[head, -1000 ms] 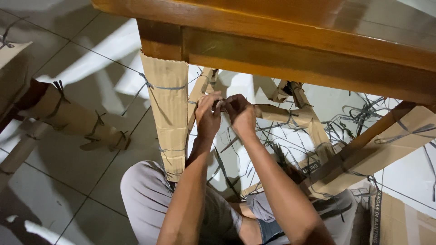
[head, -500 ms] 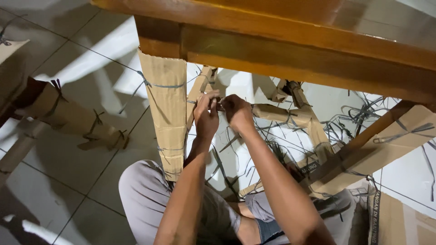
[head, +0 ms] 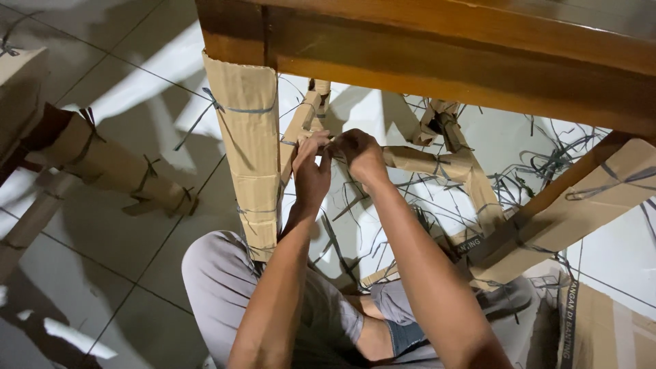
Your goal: Unwrapping a wooden stool by removing cardboard protectors and plastic ties.
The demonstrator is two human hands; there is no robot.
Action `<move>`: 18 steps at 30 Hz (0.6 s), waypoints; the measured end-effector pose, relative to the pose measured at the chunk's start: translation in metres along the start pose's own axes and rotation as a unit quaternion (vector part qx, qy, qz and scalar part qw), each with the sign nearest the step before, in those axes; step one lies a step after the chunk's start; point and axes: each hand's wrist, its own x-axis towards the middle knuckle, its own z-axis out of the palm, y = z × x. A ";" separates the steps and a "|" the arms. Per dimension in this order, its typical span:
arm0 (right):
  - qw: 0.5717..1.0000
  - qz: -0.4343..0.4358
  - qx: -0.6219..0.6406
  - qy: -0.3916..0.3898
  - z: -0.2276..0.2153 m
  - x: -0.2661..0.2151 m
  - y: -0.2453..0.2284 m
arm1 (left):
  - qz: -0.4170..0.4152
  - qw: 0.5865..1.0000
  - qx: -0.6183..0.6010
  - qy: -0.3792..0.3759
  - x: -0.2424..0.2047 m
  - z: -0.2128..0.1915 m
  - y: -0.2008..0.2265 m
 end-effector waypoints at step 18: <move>0.993 0.068 -0.099 -0.005 0.008 -0.048 -0.008 | -0.093 0.912 0.369 -0.150 0.017 0.013 -0.006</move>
